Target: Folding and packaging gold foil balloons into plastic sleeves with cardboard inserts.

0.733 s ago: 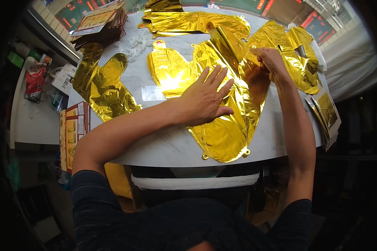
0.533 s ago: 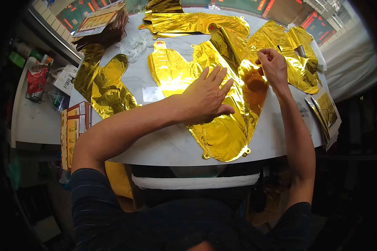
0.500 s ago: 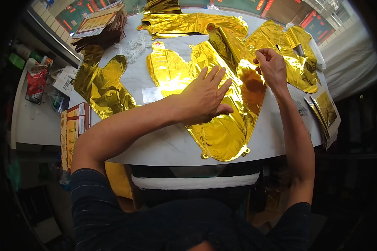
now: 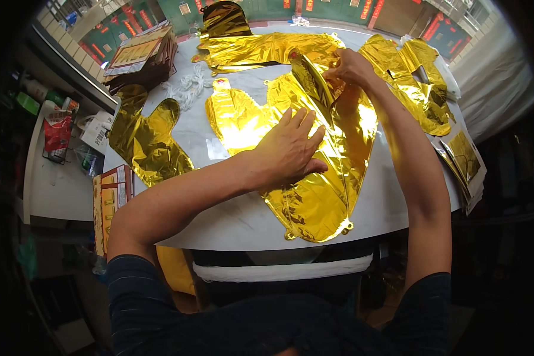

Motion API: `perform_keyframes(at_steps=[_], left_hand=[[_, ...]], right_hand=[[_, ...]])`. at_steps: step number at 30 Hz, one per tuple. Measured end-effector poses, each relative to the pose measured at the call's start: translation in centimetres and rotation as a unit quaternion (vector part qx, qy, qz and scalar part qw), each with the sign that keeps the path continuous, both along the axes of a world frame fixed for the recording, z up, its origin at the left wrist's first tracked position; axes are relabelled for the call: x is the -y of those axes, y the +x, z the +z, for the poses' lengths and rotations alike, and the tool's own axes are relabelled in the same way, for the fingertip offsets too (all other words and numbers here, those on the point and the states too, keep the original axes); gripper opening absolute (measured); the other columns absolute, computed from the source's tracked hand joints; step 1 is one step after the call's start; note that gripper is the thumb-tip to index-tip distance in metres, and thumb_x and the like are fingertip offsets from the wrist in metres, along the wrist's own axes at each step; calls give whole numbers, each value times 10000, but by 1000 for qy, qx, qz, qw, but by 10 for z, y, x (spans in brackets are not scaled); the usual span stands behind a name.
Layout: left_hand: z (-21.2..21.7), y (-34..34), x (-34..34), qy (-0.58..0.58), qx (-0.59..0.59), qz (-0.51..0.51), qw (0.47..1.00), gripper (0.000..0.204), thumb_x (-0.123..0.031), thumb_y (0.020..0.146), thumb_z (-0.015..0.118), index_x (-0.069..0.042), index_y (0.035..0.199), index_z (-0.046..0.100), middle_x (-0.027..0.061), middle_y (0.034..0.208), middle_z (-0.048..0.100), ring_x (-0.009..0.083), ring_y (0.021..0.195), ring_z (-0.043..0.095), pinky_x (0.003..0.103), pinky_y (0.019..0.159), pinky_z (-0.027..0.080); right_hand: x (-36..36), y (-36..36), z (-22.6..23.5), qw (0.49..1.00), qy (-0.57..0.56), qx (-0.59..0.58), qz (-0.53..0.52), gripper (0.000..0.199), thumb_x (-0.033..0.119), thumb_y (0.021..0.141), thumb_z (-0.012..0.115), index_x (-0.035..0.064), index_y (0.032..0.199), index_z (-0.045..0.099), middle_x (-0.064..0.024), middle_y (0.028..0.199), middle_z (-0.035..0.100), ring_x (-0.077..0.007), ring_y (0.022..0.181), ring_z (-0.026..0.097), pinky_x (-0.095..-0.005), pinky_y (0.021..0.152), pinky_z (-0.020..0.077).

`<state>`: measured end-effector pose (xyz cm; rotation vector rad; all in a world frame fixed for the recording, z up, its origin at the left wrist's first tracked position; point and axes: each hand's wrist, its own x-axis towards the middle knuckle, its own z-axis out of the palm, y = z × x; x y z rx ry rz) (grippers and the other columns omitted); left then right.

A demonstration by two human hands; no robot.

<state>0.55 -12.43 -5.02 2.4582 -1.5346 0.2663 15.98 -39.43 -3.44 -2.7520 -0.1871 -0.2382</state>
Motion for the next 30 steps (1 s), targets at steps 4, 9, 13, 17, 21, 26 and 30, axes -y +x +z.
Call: perform_keyframes(at_steps=[4,9,13,17,21,26,30], left_hand=[[0,-1,2,-28,18,-12,999,770,-508,916,721,90,1366,540,345,1394,509,500,1323,491,541,1161,375],[-1,-1,-1,-32,25,1,999,768,-498,917,723,99,1364,544,356,1410,509,502,1322,491,530,1163,374],[0,-2,1,-36,25,2,999,765,-496,922,720,105,1361,544,363,1423,501,505,1335,485,528,1168,369],[-3,-1,0,-24,16,10,1000,779,-502,931,711,110,1379,535,368,1433,494,504,1348,477,531,1172,363],[0,-5,2,-17,33,11,999,796,-512,937,703,112,1398,527,366,1433,494,501,1352,475,536,1173,358],[4,-7,5,7,11,11,1000,803,-516,934,705,109,1407,526,357,1431,494,502,1361,469,552,1169,364],[4,-5,2,40,-6,10,999,788,-572,1030,533,113,1419,513,365,1457,477,488,1400,432,577,1159,367]], right_hand=[[8,19,2,989,35,-140,-21,464,358,743,893,-8,973,723,-142,792,754,-236,735,740,-381,666,570],[4,22,3,993,35,-113,0,297,280,764,860,28,741,704,-89,677,703,-180,634,667,-346,604,527],[7,13,14,996,33,-86,-9,302,272,795,824,13,748,675,-76,651,666,-175,594,606,-361,581,503],[13,-7,33,972,212,-97,-21,264,173,875,777,-33,938,623,-62,686,636,-153,601,616,-304,530,482],[28,-20,30,981,174,57,-58,421,173,886,791,-46,1206,628,-127,944,738,-154,784,695,-315,670,554],[35,-56,26,975,170,112,-92,548,265,870,800,-10,1320,649,-195,1233,744,-311,1108,734,-399,965,564],[21,-112,29,979,142,140,-43,469,213,927,758,-27,1316,653,-224,1283,716,-347,1168,714,-405,998,557]])
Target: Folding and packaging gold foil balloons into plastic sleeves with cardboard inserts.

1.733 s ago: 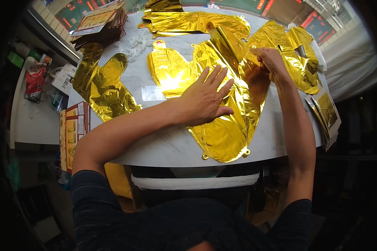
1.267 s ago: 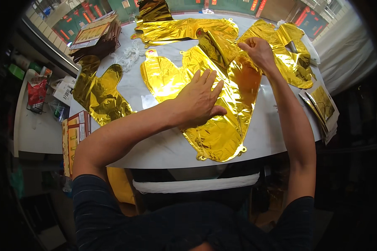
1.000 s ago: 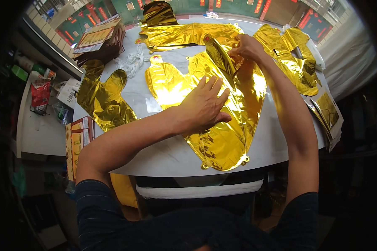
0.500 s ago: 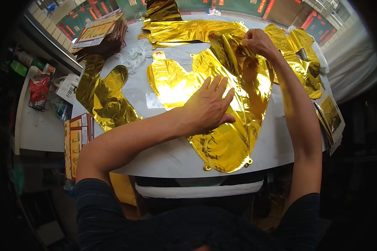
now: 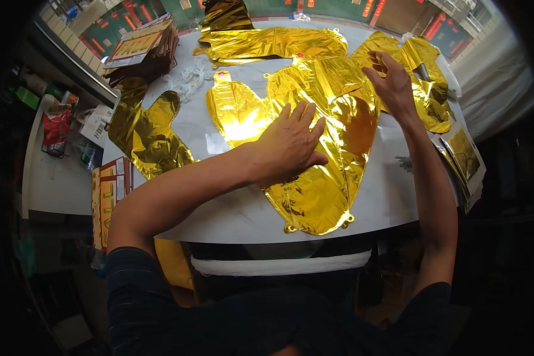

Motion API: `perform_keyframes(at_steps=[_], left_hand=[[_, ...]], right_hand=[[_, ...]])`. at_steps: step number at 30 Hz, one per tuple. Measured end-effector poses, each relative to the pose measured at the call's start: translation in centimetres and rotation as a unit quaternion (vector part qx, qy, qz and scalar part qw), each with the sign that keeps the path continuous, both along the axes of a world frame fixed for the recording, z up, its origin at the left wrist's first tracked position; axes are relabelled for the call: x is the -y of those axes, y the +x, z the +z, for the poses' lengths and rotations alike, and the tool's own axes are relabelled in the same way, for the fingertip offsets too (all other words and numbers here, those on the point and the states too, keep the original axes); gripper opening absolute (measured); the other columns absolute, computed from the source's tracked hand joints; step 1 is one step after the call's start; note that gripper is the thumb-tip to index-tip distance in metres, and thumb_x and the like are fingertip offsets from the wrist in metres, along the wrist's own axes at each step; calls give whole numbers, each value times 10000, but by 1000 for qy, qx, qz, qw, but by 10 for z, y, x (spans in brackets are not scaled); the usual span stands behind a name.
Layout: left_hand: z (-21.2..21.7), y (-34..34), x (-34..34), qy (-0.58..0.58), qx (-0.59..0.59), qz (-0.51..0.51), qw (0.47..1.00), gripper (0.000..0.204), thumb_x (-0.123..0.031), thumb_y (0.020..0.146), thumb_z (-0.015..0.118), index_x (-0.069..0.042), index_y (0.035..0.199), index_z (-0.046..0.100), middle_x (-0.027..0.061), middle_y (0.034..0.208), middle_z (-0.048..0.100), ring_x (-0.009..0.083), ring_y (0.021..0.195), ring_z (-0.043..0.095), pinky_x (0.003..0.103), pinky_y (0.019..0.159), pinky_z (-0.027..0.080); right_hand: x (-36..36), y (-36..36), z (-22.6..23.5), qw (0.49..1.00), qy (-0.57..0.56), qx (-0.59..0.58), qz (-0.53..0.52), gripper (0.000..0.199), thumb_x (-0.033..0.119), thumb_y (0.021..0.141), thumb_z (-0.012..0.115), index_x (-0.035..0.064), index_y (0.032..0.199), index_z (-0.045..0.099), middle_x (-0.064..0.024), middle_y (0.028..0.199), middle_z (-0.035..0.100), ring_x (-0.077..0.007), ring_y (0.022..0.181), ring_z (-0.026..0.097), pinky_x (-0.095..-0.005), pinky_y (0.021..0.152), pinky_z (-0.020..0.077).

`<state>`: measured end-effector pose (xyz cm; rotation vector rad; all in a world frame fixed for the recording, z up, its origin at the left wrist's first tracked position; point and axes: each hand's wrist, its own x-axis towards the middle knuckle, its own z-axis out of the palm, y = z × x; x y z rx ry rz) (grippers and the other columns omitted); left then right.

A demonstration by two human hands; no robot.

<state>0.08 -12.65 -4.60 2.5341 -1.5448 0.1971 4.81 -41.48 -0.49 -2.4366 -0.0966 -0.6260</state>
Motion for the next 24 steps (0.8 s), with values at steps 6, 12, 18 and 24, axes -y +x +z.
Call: perform_keyframes(at_steps=[6,12,18,24], left_hand=[[-2,1,-2,-5,-19,45,999,815,-537,984,640,97,1459,451,353,1556,393,509,1485,351,582,1224,302],[9,-10,-29,-45,-18,16,999,645,-375,973,715,-4,1465,526,247,1579,439,422,1496,387,479,1231,351],[1,-54,-56,-54,-46,36,997,708,-403,968,707,-60,1537,464,259,1638,345,462,1539,292,548,1259,276],[-13,-65,-64,-60,-70,50,994,755,-481,981,661,-68,1566,421,297,1653,282,502,1551,232,559,1263,254]], right_hand=[[-39,-103,2,998,15,-22,58,292,99,949,715,-3,1223,698,-171,1218,736,-324,1154,706,-409,986,546],[-75,-177,-22,985,-77,24,153,324,-28,866,743,6,1186,705,-154,1261,705,-351,1185,671,-411,981,556],[-99,-201,-38,971,-123,0,206,434,72,858,776,10,1266,641,-169,1374,625,-401,1335,559,-530,1149,428],[-110,-202,-44,969,-122,-23,213,478,66,858,776,8,1311,634,-169,1430,606,-412,1364,546,-526,1180,410]])
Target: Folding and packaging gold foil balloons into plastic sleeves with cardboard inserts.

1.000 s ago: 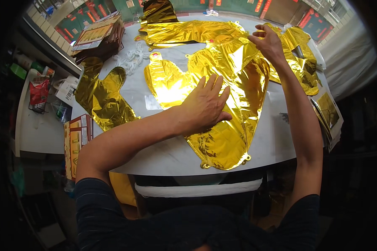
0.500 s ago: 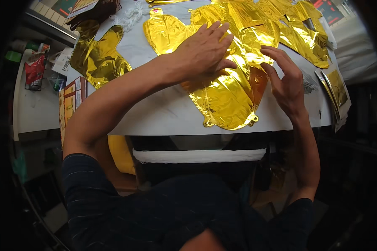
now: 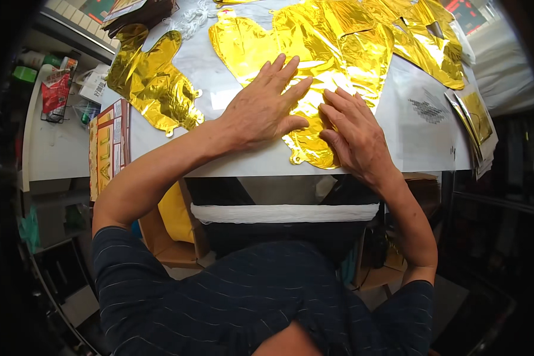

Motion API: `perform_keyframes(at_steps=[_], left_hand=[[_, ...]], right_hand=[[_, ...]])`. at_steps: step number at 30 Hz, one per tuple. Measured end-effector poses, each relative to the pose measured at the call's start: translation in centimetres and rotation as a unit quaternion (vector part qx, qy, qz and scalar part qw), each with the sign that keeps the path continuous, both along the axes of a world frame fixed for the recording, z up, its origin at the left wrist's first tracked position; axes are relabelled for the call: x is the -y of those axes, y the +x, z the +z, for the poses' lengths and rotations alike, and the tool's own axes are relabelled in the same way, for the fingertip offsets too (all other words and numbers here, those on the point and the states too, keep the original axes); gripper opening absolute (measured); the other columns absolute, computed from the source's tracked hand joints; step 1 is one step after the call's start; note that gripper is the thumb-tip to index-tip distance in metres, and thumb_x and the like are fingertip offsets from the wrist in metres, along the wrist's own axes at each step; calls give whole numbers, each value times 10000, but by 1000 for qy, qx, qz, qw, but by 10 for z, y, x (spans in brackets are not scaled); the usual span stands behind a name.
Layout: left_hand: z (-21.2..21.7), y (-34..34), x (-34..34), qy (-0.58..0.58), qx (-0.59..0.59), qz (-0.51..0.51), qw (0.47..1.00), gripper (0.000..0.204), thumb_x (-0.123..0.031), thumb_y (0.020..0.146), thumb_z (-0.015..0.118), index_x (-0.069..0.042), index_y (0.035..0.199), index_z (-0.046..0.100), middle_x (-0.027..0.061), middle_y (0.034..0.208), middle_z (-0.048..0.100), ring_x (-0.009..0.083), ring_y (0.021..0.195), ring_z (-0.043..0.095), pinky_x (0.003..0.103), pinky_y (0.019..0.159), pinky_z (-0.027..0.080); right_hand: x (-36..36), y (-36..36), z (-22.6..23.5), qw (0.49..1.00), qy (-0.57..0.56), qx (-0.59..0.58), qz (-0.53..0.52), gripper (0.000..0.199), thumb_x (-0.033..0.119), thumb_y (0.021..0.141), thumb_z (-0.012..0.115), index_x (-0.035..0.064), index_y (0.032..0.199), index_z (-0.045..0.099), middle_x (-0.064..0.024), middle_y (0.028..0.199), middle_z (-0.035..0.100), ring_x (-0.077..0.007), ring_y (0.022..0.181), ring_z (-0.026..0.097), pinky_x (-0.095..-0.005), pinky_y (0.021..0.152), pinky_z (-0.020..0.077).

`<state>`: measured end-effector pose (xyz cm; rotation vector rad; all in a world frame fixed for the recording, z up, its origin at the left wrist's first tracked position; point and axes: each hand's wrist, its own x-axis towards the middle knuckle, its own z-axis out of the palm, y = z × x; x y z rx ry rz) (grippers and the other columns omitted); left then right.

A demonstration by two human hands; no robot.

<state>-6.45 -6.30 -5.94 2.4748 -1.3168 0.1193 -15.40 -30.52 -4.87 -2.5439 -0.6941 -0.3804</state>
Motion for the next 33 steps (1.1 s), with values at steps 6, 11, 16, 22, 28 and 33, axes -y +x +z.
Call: perform_keyframes(at_steps=[6,11,16,22,28,33], left_hand=[[-4,2,-1,-7,4,1,1000,779,-492,979,660,-69,1580,401,302,1647,289,496,1551,238,554,1264,254],[-2,2,-1,-12,2,3,1000,771,-496,974,665,-44,1554,435,315,1636,300,497,1544,254,546,1263,257],[-6,3,1,-37,21,-13,999,759,-499,970,673,14,1496,485,324,1554,390,512,1484,344,553,1254,275],[-5,1,-3,-36,18,-5,999,776,-504,956,688,23,1487,482,345,1551,388,520,1484,341,568,1246,285],[1,-5,-11,-139,57,-6,989,748,-484,988,659,27,1496,460,358,1538,392,535,1445,382,564,1220,324],[60,-73,-61,-284,3,-10,959,304,-151,867,826,-33,1122,707,123,1094,740,308,986,732,394,820,594]], right_hand=[[-2,3,3,1000,-15,0,5,448,108,880,767,8,1297,637,-167,1429,602,-398,1367,545,-530,1197,391],[-3,8,3,1000,-19,-11,15,384,151,899,761,22,1247,661,-162,1421,594,-379,1392,517,-546,1195,380],[-1,6,5,1000,-21,-6,21,417,136,873,785,25,1256,662,-154,1413,602,-376,1384,528,-549,1191,385],[-2,7,7,999,-18,-6,36,454,120,854,797,29,1277,658,-158,1408,606,-384,1377,533,-549,1188,388],[-4,6,16,1000,-10,15,13,455,77,822,816,39,1256,687,-162,1412,628,-395,1358,562,-547,1176,413],[-52,16,46,993,-26,60,98,435,128,829,832,39,1231,693,-136,1359,659,-375,1289,606,-551,1148,444]])
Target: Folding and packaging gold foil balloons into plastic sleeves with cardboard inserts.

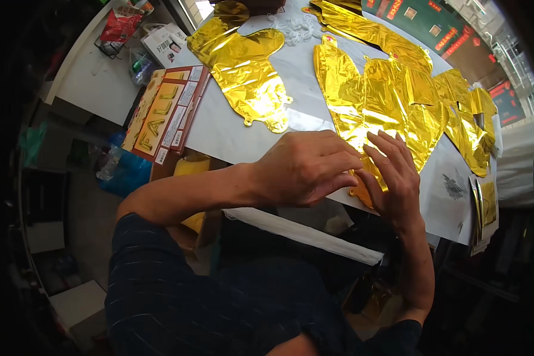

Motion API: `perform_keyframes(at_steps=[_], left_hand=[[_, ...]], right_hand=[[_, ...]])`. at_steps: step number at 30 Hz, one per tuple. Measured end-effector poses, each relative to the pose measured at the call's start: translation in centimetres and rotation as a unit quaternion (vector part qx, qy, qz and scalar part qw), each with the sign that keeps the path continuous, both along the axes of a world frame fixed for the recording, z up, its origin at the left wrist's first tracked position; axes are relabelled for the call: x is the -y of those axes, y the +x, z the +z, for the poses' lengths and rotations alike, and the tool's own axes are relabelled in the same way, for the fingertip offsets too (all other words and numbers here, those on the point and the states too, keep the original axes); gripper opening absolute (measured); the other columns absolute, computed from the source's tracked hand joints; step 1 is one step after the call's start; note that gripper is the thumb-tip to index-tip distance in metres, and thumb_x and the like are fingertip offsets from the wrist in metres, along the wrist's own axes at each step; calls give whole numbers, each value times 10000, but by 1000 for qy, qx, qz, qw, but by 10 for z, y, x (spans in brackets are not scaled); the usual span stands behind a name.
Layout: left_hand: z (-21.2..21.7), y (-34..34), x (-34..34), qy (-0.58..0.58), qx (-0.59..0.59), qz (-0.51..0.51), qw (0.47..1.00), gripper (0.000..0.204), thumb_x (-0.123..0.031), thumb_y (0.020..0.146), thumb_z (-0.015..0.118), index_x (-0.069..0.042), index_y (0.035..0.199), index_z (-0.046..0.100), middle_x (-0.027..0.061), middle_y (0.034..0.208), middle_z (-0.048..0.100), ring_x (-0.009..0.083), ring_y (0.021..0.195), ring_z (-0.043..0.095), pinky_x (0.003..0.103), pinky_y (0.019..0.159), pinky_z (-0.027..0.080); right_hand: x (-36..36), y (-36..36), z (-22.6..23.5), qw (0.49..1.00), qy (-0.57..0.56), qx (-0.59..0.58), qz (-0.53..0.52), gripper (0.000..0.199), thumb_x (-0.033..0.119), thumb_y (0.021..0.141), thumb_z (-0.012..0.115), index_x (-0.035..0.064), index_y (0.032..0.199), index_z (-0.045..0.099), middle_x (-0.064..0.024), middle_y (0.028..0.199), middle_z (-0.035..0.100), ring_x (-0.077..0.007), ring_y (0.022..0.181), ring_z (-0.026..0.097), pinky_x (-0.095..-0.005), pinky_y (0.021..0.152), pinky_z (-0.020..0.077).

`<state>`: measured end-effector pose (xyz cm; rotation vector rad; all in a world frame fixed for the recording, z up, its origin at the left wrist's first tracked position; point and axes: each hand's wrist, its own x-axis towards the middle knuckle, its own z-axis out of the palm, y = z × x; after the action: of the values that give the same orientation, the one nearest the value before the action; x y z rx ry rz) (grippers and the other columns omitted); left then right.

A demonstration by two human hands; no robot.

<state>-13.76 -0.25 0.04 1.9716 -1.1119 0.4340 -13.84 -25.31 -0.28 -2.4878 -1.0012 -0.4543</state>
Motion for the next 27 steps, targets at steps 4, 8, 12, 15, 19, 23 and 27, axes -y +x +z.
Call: perform_keyframes(at_steps=[4,8,12,15,19,23,27], left_hand=[[-15,-27,-52,6,-15,103,995,223,-42,845,811,-34,1049,721,115,960,742,304,880,729,380,762,590],[-21,-11,-116,51,-32,261,963,286,55,875,724,2,1155,697,174,1100,734,364,1019,715,396,894,580],[-29,8,-168,158,-63,291,941,482,95,848,611,-6,1319,626,199,1318,664,380,1274,609,443,1090,492],[-40,34,-194,203,-44,225,952,471,82,860,618,-10,1321,623,197,1333,655,379,1298,591,443,1112,482],[-38,61,-200,228,-78,183,953,390,-34,884,730,-19,1265,646,173,1285,676,357,1224,628,428,1060,503],[-35,77,-193,248,-69,176,950,285,-90,874,769,-13,1141,702,149,1203,712,334,1132,669,418,995,529],[-39,93,-188,214,-66,156,962,155,-101,861,782,-25,994,755,123,1051,754,307,1014,707,405,899,561]], right_hand=[[-71,17,-3,996,-7,13,84,422,156,808,828,20,1179,681,-138,1291,667,-331,1218,628,-512,1117,470],[-142,38,-6,989,-26,48,138,364,183,811,774,16,1110,651,-129,1158,652,-310,1077,638,-445,1002,510],[-186,52,-34,985,-54,84,142,194,118,822,680,32,987,627,-118,947,616,-285,895,643,-401,782,546],[-197,65,-40,979,-109,102,140,64,87,854,625,43,896,607,-118,872,593,-277,841,644,-394,688,555],[-195,77,-39,988,-74,46,125,53,65,860,615,38,903,632,-138,882,629,-318,860,663,-440,720,555],[-190,90,-34,992,13,-89,93,100,63,874,648,27,943,711,-163,904,690,-361,866,690,-465,741,545],[-192,98,-23,977,55,-203,40,134,128,875,748,18,948,769,-177,885,746,-341,783,720,-425,729,552]])
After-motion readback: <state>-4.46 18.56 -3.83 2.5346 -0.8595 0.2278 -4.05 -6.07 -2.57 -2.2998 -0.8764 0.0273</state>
